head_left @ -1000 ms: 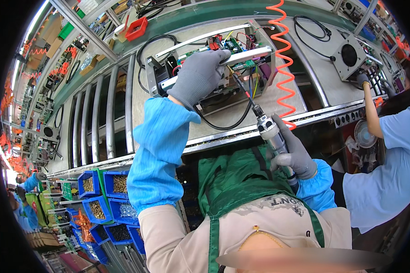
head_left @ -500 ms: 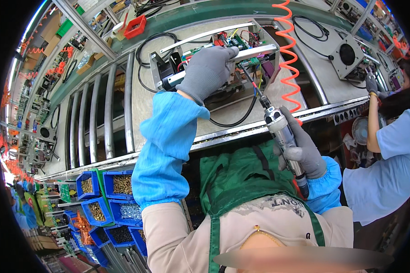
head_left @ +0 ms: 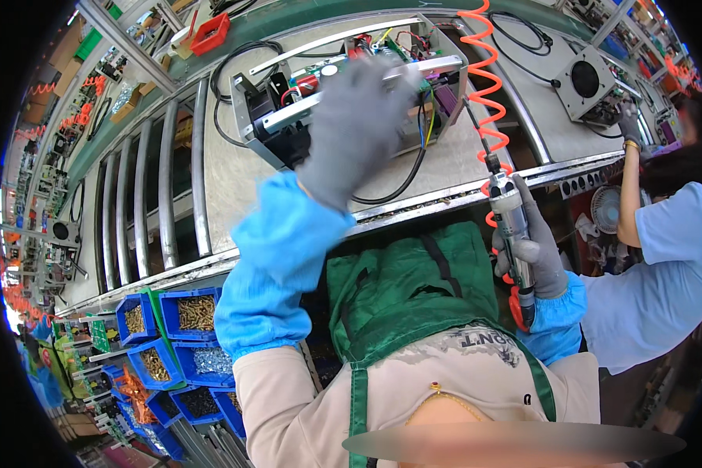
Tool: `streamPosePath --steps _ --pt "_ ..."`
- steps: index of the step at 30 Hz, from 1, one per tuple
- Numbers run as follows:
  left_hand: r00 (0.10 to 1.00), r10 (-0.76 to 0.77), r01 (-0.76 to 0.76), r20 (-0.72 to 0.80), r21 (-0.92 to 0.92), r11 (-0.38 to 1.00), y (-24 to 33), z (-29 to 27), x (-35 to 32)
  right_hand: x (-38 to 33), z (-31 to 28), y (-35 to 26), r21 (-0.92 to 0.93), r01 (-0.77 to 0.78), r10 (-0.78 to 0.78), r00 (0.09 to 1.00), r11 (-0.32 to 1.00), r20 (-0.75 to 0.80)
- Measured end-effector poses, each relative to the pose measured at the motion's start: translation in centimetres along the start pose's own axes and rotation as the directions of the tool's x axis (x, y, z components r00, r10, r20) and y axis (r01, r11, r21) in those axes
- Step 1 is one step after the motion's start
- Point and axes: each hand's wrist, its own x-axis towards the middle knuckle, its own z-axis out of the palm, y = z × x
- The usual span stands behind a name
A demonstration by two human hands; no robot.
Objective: The worker is assembling an electronic inverter unit using a power screwdriver and various internal components.
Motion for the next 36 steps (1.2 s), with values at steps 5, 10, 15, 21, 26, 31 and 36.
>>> streamPosePath --steps 5,10,15,21,26,31,36 --pt "0.762 0.033 0.339 0.646 -0.442 0.831 9.9 4.8 -7.4 -0.6 -2.0 1.5 0.003 -0.025 0.025 0.999 1.0 -0.047" --pt "0.652 0.004 0.356 0.758 -0.311 0.881 11.8 11.2 -11.2 -0.9 -2.8 2.7 -0.024 -0.062 0.061 0.998 0.998 -0.016" --pt "0.652 -0.328 0.705 0.684 -0.387 0.594 11.9 9.0 -9.7 -1.4 -3.4 3.2 0.004 -0.096 0.095 0.994 0.995 0.049" --pt "0.402 -0.567 0.45 0.719 -0.694 -0.562 8.2 2.6 -7.7 -0.9 -2.8 3.6 -0.108 -0.159 0.187 0.919 0.981 0.347" --pt "0.209 -0.638 0.37 0.741 -0.664 -0.65 6.8 0.7 -7.6 -0.1 -2.0 3.6 -0.128 -0.169 0.208 0.875 0.977 0.438" --pt "0.18 -0.658 0.401 0.731 -0.666 -0.629 7.2 0.8 -7.5 -0.2 -1.7 3.5 -0.179 -0.166 0.229 0.874 0.97 0.428" --pt "0.324 -0.677 0.55 0.661 -0.714 -0.434 7.3 0.4 -6.7 -0.8 -2.2 3.2 -0.102 -0.183 0.209 0.873 0.978 0.441"
